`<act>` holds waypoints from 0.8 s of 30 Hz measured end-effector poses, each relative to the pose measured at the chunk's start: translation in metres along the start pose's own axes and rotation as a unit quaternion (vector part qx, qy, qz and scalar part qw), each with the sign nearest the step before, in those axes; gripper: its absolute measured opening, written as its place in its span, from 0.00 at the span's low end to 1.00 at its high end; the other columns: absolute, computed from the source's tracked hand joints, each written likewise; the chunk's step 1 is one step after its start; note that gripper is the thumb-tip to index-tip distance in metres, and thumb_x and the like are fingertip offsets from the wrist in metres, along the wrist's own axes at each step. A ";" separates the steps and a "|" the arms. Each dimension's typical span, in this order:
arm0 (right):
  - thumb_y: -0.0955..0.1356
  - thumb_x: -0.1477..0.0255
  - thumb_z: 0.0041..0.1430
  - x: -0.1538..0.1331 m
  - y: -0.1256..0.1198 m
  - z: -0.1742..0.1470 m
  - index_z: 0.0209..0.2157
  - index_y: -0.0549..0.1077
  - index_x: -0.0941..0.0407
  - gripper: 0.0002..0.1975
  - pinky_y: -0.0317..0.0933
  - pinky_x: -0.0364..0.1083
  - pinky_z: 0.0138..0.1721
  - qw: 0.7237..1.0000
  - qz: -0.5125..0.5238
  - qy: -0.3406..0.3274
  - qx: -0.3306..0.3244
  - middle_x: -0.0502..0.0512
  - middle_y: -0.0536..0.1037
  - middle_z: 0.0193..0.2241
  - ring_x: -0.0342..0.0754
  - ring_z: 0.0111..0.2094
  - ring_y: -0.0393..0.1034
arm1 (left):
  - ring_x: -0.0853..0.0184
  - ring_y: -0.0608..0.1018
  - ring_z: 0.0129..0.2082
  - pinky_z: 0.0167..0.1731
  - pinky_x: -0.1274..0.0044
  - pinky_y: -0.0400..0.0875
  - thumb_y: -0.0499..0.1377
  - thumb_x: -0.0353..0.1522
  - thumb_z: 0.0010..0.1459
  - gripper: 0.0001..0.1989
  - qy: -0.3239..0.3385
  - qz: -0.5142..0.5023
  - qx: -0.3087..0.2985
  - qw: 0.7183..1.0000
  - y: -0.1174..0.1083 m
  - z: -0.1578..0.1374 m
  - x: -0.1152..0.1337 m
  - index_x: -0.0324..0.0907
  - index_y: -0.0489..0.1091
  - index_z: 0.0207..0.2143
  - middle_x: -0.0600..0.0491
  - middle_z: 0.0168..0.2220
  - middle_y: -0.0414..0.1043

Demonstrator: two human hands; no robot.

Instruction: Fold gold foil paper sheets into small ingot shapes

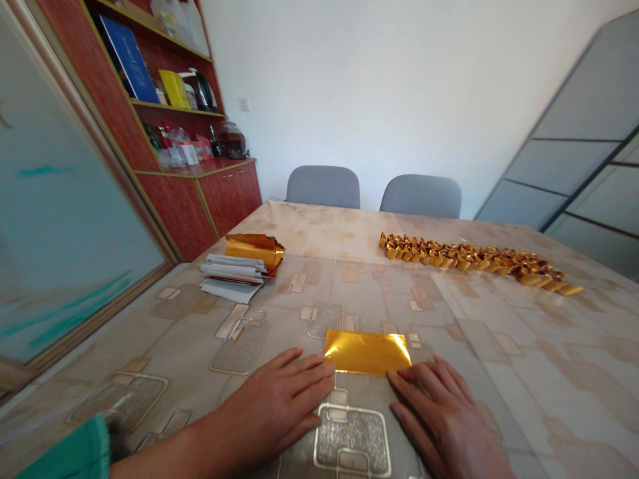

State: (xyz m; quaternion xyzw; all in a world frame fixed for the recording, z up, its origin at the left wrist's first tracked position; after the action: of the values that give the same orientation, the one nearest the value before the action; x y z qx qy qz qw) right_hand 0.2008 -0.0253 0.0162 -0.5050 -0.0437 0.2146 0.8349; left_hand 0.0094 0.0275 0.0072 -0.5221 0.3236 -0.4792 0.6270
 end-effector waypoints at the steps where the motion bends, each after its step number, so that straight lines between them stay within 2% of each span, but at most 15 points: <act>1: 0.61 0.65 0.70 0.000 0.000 0.000 0.47 0.75 0.53 0.14 0.57 0.58 0.50 1.000 -0.001 -0.001 0.000 0.53 0.78 0.36 0.53 0.38 0.71 | 0.61 0.73 0.57 0.58 0.67 0.64 0.53 0.35 0.68 0.17 0.004 0.009 0.005 1.000 -0.003 -0.003 -0.003 0.43 0.66 0.57 0.51 0.57 0.73; 4: 0.60 0.64 0.71 -0.001 0.000 0.001 0.47 0.74 0.53 0.15 0.58 0.58 0.49 1.000 -0.008 -0.008 -0.003 0.54 0.78 0.36 0.53 0.38 0.71 | 0.58 0.73 0.56 0.59 0.64 0.62 0.53 0.33 0.67 0.16 0.007 0.021 0.009 1.000 -0.008 -0.007 -0.005 0.42 0.66 0.56 0.51 0.55 0.74; 8: 0.59 0.61 0.71 -0.005 0.001 0.006 0.44 0.75 0.52 0.16 0.59 0.58 0.48 1.000 -0.027 -0.009 -0.004 0.53 0.78 0.33 0.53 0.36 0.71 | 0.59 0.74 0.50 0.61 0.60 0.57 0.57 0.36 0.65 0.17 -0.033 0.004 -0.021 0.999 -0.005 0.011 -0.002 0.45 0.66 0.56 0.51 0.47 0.75; 10: 0.58 0.58 0.70 -0.009 0.003 0.009 0.45 0.75 0.51 0.19 0.59 0.59 0.47 0.999 -0.052 -0.010 -0.001 0.54 0.77 0.33 0.53 0.35 0.71 | 0.58 0.74 0.48 0.62 0.55 0.53 0.60 0.41 0.62 0.22 -0.040 0.023 -0.027 0.999 -0.001 0.025 0.003 0.47 0.65 0.57 0.51 0.43 0.74; 13: 0.55 0.53 0.69 -0.016 0.006 0.012 0.50 0.75 0.48 0.24 0.60 0.62 0.46 0.993 -0.117 -0.018 -0.001 0.56 0.77 0.33 0.56 0.35 0.71 | 0.57 0.73 0.45 0.60 0.53 0.55 0.62 0.48 0.57 0.30 -0.027 0.052 -0.040 0.997 0.008 0.042 0.009 0.48 0.63 0.59 0.50 0.41 0.71; 16: 0.55 0.51 0.68 -0.021 0.009 0.013 0.51 0.74 0.45 0.24 0.60 0.65 0.45 0.986 -0.163 -0.033 -0.011 0.57 0.77 0.33 0.58 0.36 0.71 | 0.56 0.72 0.44 0.57 0.51 0.57 0.61 0.51 0.56 0.34 -0.016 0.063 -0.047 0.997 0.012 0.048 0.009 0.51 0.60 0.61 0.50 0.40 0.70; 19: 0.58 0.50 0.66 -0.020 0.007 0.012 0.52 0.74 0.45 0.24 0.61 0.64 0.44 0.984 -0.169 -0.049 -0.021 0.57 0.78 0.33 0.58 0.36 0.72 | 0.57 0.72 0.43 0.57 0.52 0.58 0.61 0.50 0.57 0.27 -0.039 0.032 -0.049 0.997 0.008 0.044 0.004 0.51 0.66 0.56 0.51 0.40 0.69; 22: 0.59 0.55 0.68 -0.015 0.002 0.009 0.50 0.75 0.50 0.21 0.62 0.62 0.44 0.986 -0.148 -0.063 -0.028 0.56 0.79 0.34 0.56 0.35 0.73 | 0.59 0.71 0.42 0.52 0.59 0.64 0.60 0.42 0.62 0.13 -0.067 -0.008 -0.038 0.997 0.003 0.034 -0.004 0.47 0.72 0.46 0.51 0.38 0.69; 24: 0.60 0.59 0.69 -0.011 -0.002 0.004 0.49 0.75 0.53 0.18 0.63 0.61 0.45 0.988 -0.131 -0.080 -0.030 0.56 0.80 0.36 0.56 0.36 0.74 | 0.59 0.72 0.42 0.50 0.62 0.66 0.57 0.37 0.64 0.09 -0.067 -0.024 -0.017 0.997 -0.002 0.027 -0.009 0.46 0.72 0.45 0.50 0.40 0.70</act>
State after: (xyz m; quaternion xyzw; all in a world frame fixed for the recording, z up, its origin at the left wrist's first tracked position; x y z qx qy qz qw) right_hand 0.1907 -0.0269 0.0211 -0.5007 -0.1824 0.1412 0.8343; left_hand 0.0308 0.0453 0.0146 -0.5713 0.2763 -0.4520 0.6269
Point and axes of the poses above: each hand's wrist, its own z-axis towards the middle knuckle, its own y-axis out of the palm, x = y × z, the point moved 8 cm from there along z, towards the middle knuckle
